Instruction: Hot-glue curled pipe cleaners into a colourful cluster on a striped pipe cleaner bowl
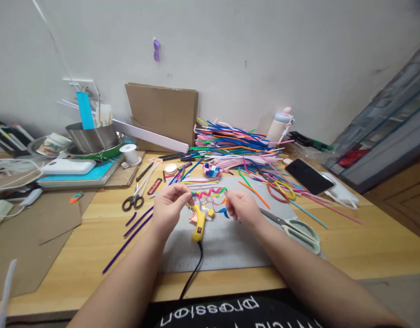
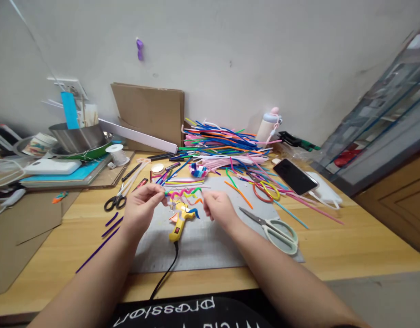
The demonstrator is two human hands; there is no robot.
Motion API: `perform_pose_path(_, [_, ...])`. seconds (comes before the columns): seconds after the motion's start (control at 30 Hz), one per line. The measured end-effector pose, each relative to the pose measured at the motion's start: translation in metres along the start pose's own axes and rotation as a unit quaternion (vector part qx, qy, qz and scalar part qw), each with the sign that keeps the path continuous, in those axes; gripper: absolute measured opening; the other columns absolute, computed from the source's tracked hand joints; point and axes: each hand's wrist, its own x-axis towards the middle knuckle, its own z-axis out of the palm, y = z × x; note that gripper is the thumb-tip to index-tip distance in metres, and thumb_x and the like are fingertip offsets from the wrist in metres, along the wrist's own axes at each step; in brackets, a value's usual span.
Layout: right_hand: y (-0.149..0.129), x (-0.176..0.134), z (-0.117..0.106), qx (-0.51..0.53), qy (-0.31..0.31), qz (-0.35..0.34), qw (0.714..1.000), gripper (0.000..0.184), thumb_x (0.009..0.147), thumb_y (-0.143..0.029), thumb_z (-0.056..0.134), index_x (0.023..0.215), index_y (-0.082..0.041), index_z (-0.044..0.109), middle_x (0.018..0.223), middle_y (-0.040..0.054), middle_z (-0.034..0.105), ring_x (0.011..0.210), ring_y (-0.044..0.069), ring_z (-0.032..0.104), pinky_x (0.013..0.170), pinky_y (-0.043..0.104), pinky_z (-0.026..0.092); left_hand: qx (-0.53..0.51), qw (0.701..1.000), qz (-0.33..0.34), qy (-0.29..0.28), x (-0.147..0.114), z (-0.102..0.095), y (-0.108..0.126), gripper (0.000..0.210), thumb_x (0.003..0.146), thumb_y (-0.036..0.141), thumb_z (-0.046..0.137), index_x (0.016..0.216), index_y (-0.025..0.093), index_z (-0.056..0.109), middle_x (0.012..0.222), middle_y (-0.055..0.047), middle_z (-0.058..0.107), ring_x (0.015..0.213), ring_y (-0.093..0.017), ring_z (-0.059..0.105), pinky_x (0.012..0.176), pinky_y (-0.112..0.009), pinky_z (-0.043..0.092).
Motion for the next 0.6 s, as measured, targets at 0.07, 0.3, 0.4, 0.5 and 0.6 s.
perform_pose_path(0.07, [0.005,-0.002,-0.008,0.052,0.082,-0.066,0.993,0.046,0.094,-0.051,0.023,0.063,-0.022,0.042,0.054,-0.0027,0.045,0.043,0.010,0.043,0.043,0.023,0.039,0.044,0.998,0.040,0.010,-0.009,0.003,0.003,0.005,0.072,0.013,0.074,0.071,0.017,0.071,0.069,-0.002,0.065,0.066,-0.014,0.060,0.068,-0.025,0.048])
perform_pose_path(0.3, [0.006,-0.028,-0.008,0.049,0.072,-0.242,0.966,0.025,0.083,-0.044,0.058,0.093,-0.020,0.059,0.075,0.0006,0.059,0.058,0.013,0.051,0.054,0.027,0.044,0.259,0.931,0.256,0.022,-0.027,0.014,0.001,0.017,0.074,0.009,0.068,0.079,0.024,0.071,0.073,-0.003,0.066,0.074,-0.020,0.062,0.075,-0.032,0.049])
perform_pose_path(0.4, [0.001,-0.035,-0.002,-0.028,0.064,-0.298,0.952,0.011,0.086,-0.028,0.058,0.094,-0.020,0.060,0.075,-0.0002,0.062,0.056,0.011,0.050,0.054,0.025,0.043,0.246,0.939,0.237,0.036,-0.026,0.016,-0.002,0.013,0.075,0.011,0.068,0.078,0.023,0.070,0.076,-0.003,0.065,0.073,-0.019,0.061,0.076,-0.032,0.050])
perform_pose_path(0.5, [-0.004,-0.040,0.002,-0.044,0.070,-0.324,0.942,0.005,0.086,-0.023,0.057,0.088,-0.019,0.061,0.070,-0.0011,0.062,0.053,0.010,0.050,0.052,0.024,0.042,0.227,0.949,0.212,0.053,-0.024,0.017,-0.002,0.009,0.076,0.013,0.068,0.076,0.022,0.069,0.075,-0.002,0.064,0.070,-0.017,0.060,0.072,-0.030,0.049])
perform_pose_path(0.6, [-0.007,-0.044,0.002,-0.040,0.073,-0.343,0.936,0.004,0.086,-0.022,0.058,0.084,-0.019,0.060,0.067,-0.0011,0.061,0.053,0.011,0.051,0.052,0.024,0.043,0.192,0.966,0.164,0.057,-0.021,0.016,-0.003,0.006,0.077,0.014,0.067,0.074,0.019,0.067,0.069,-0.001,0.063,0.063,-0.014,0.060,0.064,-0.026,0.049])
